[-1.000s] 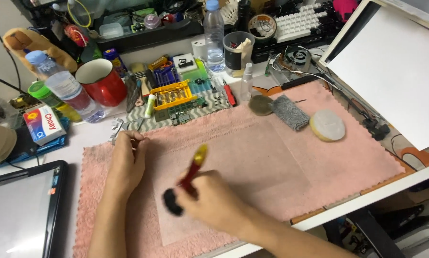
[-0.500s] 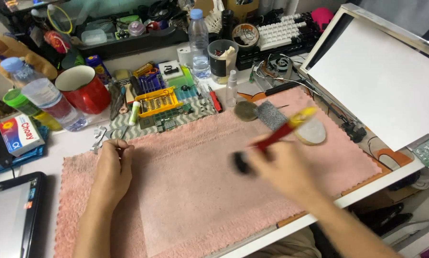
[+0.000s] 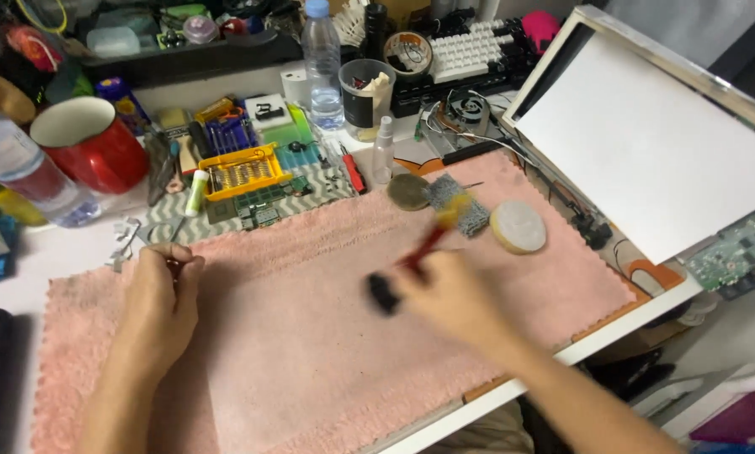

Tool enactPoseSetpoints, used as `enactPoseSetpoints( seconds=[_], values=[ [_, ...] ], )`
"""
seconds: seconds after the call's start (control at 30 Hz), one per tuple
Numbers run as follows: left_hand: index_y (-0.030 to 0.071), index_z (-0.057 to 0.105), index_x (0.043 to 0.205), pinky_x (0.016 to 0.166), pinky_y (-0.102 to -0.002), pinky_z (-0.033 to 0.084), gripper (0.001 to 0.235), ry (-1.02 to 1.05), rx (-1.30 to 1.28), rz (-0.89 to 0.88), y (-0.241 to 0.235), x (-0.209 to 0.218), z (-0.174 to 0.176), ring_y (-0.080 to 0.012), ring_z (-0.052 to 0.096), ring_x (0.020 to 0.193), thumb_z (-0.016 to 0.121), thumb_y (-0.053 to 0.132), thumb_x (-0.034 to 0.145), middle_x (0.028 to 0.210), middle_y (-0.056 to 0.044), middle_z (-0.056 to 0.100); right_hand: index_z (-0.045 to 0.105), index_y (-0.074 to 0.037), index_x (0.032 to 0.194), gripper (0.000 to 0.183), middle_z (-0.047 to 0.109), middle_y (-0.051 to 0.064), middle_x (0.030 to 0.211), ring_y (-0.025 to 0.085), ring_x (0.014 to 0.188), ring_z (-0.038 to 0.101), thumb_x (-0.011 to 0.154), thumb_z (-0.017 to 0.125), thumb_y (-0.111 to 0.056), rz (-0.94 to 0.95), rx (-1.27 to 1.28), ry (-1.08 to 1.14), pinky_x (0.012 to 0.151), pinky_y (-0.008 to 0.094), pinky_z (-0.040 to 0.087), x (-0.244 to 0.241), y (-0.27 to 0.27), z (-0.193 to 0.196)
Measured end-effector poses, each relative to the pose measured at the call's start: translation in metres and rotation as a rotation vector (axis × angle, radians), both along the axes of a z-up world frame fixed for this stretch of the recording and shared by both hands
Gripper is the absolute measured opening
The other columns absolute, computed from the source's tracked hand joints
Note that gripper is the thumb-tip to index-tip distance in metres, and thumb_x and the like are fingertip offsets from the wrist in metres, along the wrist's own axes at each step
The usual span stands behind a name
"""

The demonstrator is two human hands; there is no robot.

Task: The person uses a brush to clean a pink towel on a cluttered workbench, then trims their fingernails with a nail clipper. The person finishes by wiping the towel with their hand.

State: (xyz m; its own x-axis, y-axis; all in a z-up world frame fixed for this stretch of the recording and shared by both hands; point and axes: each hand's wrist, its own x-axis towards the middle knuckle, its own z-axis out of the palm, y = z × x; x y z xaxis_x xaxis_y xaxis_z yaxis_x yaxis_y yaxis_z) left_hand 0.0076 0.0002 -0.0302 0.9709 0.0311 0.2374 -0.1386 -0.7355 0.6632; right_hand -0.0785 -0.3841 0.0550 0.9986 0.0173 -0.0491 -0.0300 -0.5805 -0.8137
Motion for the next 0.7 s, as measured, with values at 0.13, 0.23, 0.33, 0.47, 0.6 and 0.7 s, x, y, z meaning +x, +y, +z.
enactPoseSetpoints(
  seconds=[0.13,0.23,0.33,0.47,0.6,0.7],
  values=[
    [0.005,0.055,0.13,0.081,-0.058,0.065,0.019,-0.132,0.022,-0.06,-0.017,-0.005,0.01,-0.051,0.083,0.099,0.068,0.013,0.12,0.103,-0.025,0.079,0.09,-0.007,0.106,0.024,0.083,0.016,0.071,0.027,0.069,0.083,0.102,0.081,-0.028,-0.198,-0.302,-0.102,0.063,0.041,0.062,0.016,-0.082,-0.004],
    [0.004,0.054,0.128,0.084,-0.065,0.063,0.022,-0.234,0.033,-0.099,-0.019,0.004,-0.005,-0.0577,0.08,0.102,0.071,0.009,0.114,0.103,-0.029,0.078,0.091,-0.01,0.112,0.022,0.085,0.015,0.072,0.025,0.067,0.084,0.099,0.085,-0.026,-0.185,-0.262,-0.136,0.061,0.04,0.065,0.028,-0.068,0.006],
    [0.007,0.054,0.128,0.09,-0.062,0.064,0.022,-0.254,-0.005,-0.113,-0.011,0.0,-0.003,-0.0555,0.08,0.106,0.07,0.008,0.113,0.105,-0.026,0.078,0.09,-0.006,0.115,0.023,0.09,0.017,0.083,0.025,0.072,0.086,0.102,0.084,-0.024,-0.053,-0.006,-0.087,0.062,0.039,0.069,0.048,0.005,-0.016],
    [0.013,0.056,0.128,0.089,-0.052,0.065,0.015,-0.191,-0.049,-0.107,-0.003,0.003,-0.005,-0.046,0.082,0.108,0.066,0.013,0.116,0.107,-0.017,0.078,0.085,0.004,0.113,0.024,0.091,0.02,0.089,0.024,0.07,0.087,0.104,0.08,-0.017,0.214,0.378,0.083,0.053,0.035,0.07,0.048,0.127,-0.007],
    [0.009,0.051,0.127,0.092,-0.061,0.062,0.021,-0.212,-0.097,-0.102,0.002,0.003,0.006,-0.0537,0.079,0.107,0.068,0.009,0.114,0.106,-0.024,0.075,0.084,0.001,0.116,0.022,0.086,0.017,0.077,0.02,0.06,0.084,0.104,0.082,-0.017,0.277,0.366,0.058,0.054,0.03,0.069,0.061,0.139,-0.014],
    [0.015,0.052,0.13,0.088,-0.056,0.063,0.023,-0.079,-0.108,-0.062,-0.004,-0.005,0.016,-0.0437,0.082,0.101,0.069,0.018,0.116,0.099,-0.014,0.079,0.086,0.0,0.114,0.025,0.085,0.018,0.079,0.019,0.062,0.082,0.104,0.08,-0.022,0.211,0.201,0.029,0.051,0.029,0.065,0.063,0.081,-0.01]
  ],
)
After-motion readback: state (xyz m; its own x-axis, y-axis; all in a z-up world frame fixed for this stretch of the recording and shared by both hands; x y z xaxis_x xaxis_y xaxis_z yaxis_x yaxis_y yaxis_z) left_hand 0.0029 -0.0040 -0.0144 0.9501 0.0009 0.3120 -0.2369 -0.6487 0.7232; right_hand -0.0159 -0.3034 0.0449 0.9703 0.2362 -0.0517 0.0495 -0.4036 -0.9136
